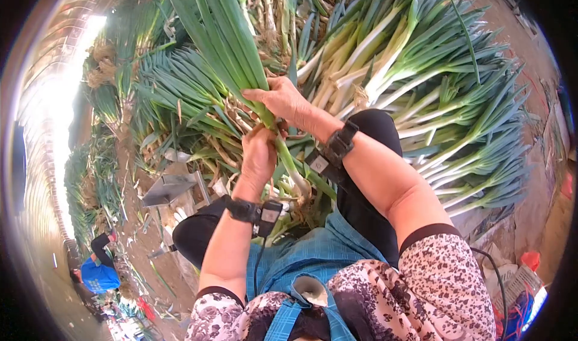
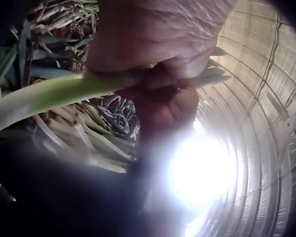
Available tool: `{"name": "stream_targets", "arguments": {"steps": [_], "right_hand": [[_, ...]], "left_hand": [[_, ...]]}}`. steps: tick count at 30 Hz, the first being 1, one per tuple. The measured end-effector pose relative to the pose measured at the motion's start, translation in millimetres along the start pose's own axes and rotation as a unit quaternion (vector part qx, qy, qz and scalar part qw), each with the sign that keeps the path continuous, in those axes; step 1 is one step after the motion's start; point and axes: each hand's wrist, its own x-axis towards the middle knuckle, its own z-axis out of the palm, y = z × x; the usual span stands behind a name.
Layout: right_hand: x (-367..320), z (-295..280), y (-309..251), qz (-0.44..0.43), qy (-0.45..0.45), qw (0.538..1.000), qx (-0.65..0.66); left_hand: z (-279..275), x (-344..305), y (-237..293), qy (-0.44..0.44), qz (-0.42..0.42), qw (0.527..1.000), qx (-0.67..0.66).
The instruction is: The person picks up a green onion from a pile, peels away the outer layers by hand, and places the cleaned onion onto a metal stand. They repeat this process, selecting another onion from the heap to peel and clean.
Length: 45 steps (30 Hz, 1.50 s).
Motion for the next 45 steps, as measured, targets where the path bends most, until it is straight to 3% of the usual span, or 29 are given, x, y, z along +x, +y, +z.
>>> {"name": "stream_targets", "arguments": {"steps": [1, 2, 3, 4, 5, 6, 7, 8, 10, 12, 15, 16, 18, 20, 21, 22, 23, 26, 28, 30, 31, 33, 34, 36, 38, 40, 45], "right_hand": [[6, 3, 7, -0.022, 0.024, 0.999, 0.020], [6, -1, 10, -0.022, 0.049, 0.998, -0.037], [2, -1, 6, -0.031, 0.066, 0.993, -0.092], [4, 0, 10, -0.010, 0.065, 0.996, -0.062], [10, 4, 22, -0.053, 0.073, 0.996, 0.003], [6, 11, 19, -0.044, 0.080, 0.994, 0.068], [8, 10, 24, -0.031, 0.073, 0.995, 0.063], [7, 9, 24, -0.014, 0.055, 0.996, 0.065], [2, 6, 18, -0.002, 0.025, 0.998, 0.060], [-10, 4, 4, 0.047, -0.093, 0.991, 0.084], [-23, 10, -5, 0.032, -0.144, 0.987, 0.062], [-24, 12, -7, 0.034, -0.145, 0.987, 0.063], [-26, 14, -10, 0.048, -0.157, 0.986, -0.003], [-16, 20, 6, -0.036, -0.124, 0.988, -0.080], [-9, 16, 21, -0.083, -0.099, 0.985, -0.116], [-7, 19, 20, -0.079, -0.063, 0.990, -0.102], [6, 12, 34, -0.083, -0.019, 0.992, -0.098], [21, 6, 34, -0.039, 0.030, 0.998, -0.034], [20, 6, 31, -0.047, 0.051, 0.997, 0.014], [19, 3, 12, -0.043, 0.083, 0.993, 0.076], [21, -3, 4, -0.066, 0.078, 0.993, 0.053], [22, -3, -3, -0.068, 0.097, 0.992, 0.042], [18, -2, -3, -0.065, 0.114, 0.991, 0.027], [10, 9, -3, -0.044, 0.132, 0.990, 0.017], [6, 12, -1, 0.017, 0.100, 0.995, 0.003], [3, 11, 3, 0.018, 0.061, 0.997, 0.032], [3, 13, 6, 0.041, 0.076, 0.994, 0.067]], "left_hand": [[5, 3, 8, 0.074, -0.157, 0.965, -0.197], [9, -6, 20, 0.121, -0.148, 0.978, -0.078], [7, -9, 10, 0.141, -0.068, 0.983, 0.093], [5, -16, -1, 0.165, -0.007, 0.968, 0.188], [4, -15, -20, 0.203, 0.044, 0.958, 0.196], [10, -14, -21, 0.263, 0.062, 0.961, 0.059], [2, -21, -13, 0.226, 0.080, 0.933, 0.270], [0, -19, -17, 0.240, 0.180, 0.907, 0.296], [3, -24, -17, 0.258, 0.114, 0.934, 0.218], [0, -30, -18, 0.259, 0.068, 0.945, 0.189], [-7, -38, -8, 0.239, 0.144, 0.932, 0.233], [-9, -39, -5, 0.239, 0.142, 0.932, 0.233], [-11, -39, -1, 0.218, 0.244, 0.866, 0.377], [-12, -38, 6, 0.169, 0.315, 0.790, 0.498], [-12, -36, -20, 0.170, 0.324, 0.777, 0.513], [-11, -41, -13, 0.148, 0.329, 0.792, 0.493], [-11, -41, -21, 0.119, 0.341, 0.768, 0.529], [-7, -41, -1, 0.101, 0.289, 0.799, 0.517], [-17, -62, -18, 0.085, 0.256, 0.808, 0.523], [-26, -122, -47, 0.003, 0.146, 0.834, 0.533], [-31, -135, -54, 0.004, 0.147, 0.832, 0.535], [-41, -153, -64, 0.032, -0.107, 0.908, 0.404], [-45, -144, -53, 0.029, -0.113, 0.909, 0.401], [-56, -96, -28, 0.104, 0.067, 0.904, 0.408], [-39, -50, 5, 0.183, 0.118, 0.916, 0.336], [-25, -20, 21, 0.196, 0.187, 0.906, 0.325], [-19, 5, 7, 0.167, 0.129, 0.944, 0.252]]}}
